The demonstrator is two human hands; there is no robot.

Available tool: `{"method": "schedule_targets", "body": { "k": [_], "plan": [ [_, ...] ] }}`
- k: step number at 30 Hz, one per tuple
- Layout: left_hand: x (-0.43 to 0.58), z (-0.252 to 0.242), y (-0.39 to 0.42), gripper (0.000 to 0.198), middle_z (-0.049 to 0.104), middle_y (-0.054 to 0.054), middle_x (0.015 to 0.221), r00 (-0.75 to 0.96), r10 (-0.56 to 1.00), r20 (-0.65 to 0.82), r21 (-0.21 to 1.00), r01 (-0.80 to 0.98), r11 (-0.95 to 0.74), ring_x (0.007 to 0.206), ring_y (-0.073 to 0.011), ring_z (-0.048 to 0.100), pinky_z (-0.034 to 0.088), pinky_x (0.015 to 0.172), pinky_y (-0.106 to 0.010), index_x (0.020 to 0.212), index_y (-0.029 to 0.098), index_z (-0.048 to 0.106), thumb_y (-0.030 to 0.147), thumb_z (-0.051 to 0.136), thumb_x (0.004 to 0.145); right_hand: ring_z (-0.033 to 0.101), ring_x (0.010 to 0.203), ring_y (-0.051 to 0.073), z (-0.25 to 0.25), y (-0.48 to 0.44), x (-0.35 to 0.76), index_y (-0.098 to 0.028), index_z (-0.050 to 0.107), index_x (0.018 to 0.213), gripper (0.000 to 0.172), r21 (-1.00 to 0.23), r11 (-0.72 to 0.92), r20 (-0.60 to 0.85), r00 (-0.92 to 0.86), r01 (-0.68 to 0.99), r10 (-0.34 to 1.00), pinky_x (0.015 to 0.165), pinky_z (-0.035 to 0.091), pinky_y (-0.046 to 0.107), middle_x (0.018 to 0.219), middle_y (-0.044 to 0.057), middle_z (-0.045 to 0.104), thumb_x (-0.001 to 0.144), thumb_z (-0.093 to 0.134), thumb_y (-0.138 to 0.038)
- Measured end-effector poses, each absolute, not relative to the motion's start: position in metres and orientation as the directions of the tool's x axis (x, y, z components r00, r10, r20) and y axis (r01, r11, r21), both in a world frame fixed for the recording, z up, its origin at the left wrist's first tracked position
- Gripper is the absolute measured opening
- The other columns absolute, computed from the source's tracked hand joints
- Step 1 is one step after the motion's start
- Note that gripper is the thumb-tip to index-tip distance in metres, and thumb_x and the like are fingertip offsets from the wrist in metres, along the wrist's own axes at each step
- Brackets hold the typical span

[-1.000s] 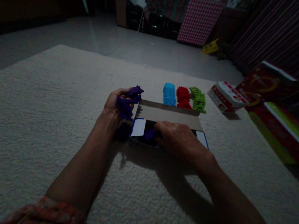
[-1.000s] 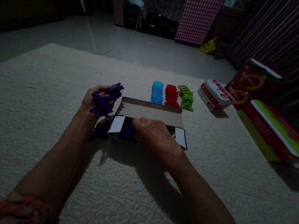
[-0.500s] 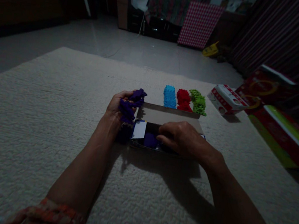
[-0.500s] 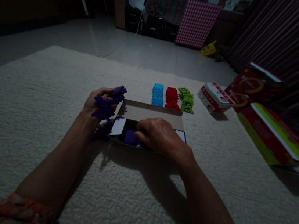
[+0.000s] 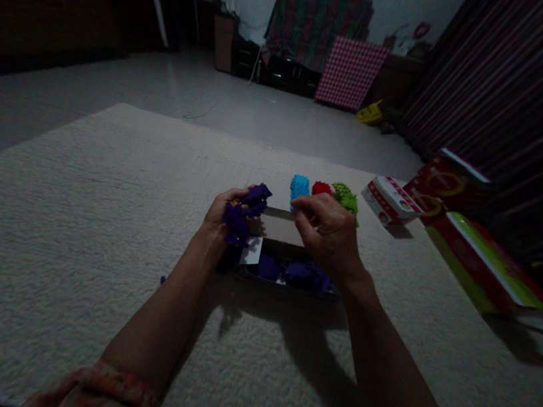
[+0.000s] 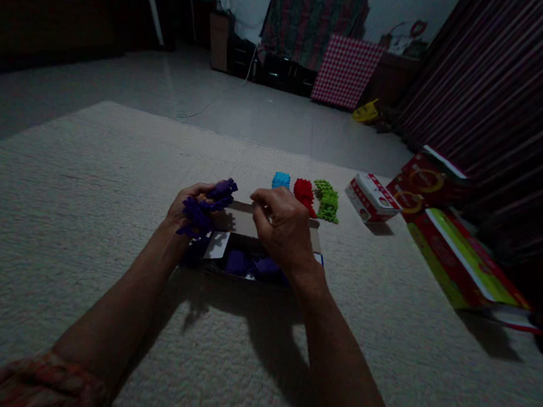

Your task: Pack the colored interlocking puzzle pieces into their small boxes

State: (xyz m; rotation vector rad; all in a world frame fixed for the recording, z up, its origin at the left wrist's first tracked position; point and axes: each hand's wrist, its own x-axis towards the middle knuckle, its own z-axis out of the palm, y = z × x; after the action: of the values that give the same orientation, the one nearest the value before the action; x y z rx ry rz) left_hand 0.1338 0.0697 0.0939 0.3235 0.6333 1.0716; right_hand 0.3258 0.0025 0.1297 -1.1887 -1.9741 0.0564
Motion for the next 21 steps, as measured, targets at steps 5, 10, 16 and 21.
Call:
{"method": "schedule_targets", "body": {
  "k": [5, 10, 16, 21],
  "plan": [
    [0.132, 0.089, 0.074, 0.029, 0.059, 0.002, 0.053, 0.333, 0.869, -0.365, 0.493, -0.723, 0.484, 0.031, -0.0065, 0.042, 0.036, 0.032, -0.017, 0.104, 0.010, 0.063, 0.012, 0.052, 0.077, 0.060, 0.071, 0.014, 0.127, -0.014, 0.380, -0.016, 0.071, 0.089, 0.014, -0.353, 0.524, 0.295, -0.439, 0.775, 0.849, 0.067, 0.043, 0.025, 0.081, 0.004, 0.066, 0.084, 0.059, -0.013],
    [0.133, 0.084, 0.076, 0.030, 0.061, 0.001, 0.055, 0.331, 0.864, -0.380, 0.498, -0.713, 0.493, 0.032, -0.0072, 0.045, 0.039, 0.033, -0.017, 0.105, 0.009, 0.063, 0.012, 0.054, 0.076, 0.063, 0.072, 0.016, 0.133, -0.037, 0.377, -0.017, 0.073, 0.083, 0.017, -0.048, 0.407, -0.085, -0.410, 0.912, 0.908, 0.063, 0.041, 0.026, 0.083, 0.007, 0.069, 0.088, 0.057, -0.015],
    [0.130, 0.090, 0.074, 0.019, 0.058, 0.002, 0.054, 0.314, 0.878, -0.362, 0.505, -0.726, 0.468, 0.032, -0.0053, 0.044, 0.037, 0.032, -0.015, 0.093, 0.011, 0.062, 0.011, 0.054, 0.077, 0.069, 0.087, 0.028, 0.115, -0.045, 0.345, -0.011, 0.073, 0.090, 0.033, 0.192, 0.153, -0.171, -0.121, 0.969, 0.978, 0.073, 0.046, 0.033, 0.091, 0.018, 0.072, 0.093, 0.057, -0.040],
    [0.129, 0.089, 0.074, 0.017, 0.058, 0.003, 0.053, 0.315, 0.876, -0.364, 0.518, -0.714, 0.472, 0.033, -0.0060, 0.045, 0.039, 0.033, -0.016, 0.093, 0.012, 0.062, 0.012, 0.056, 0.077, 0.068, 0.090, 0.026, 0.107, -0.040, 0.339, -0.014, 0.068, 0.096, 0.020, 0.143, 0.188, -0.162, -0.165, 0.972, 0.973, 0.074, 0.046, 0.033, 0.098, 0.015, 0.069, 0.094, 0.056, -0.030]
  ]
}}
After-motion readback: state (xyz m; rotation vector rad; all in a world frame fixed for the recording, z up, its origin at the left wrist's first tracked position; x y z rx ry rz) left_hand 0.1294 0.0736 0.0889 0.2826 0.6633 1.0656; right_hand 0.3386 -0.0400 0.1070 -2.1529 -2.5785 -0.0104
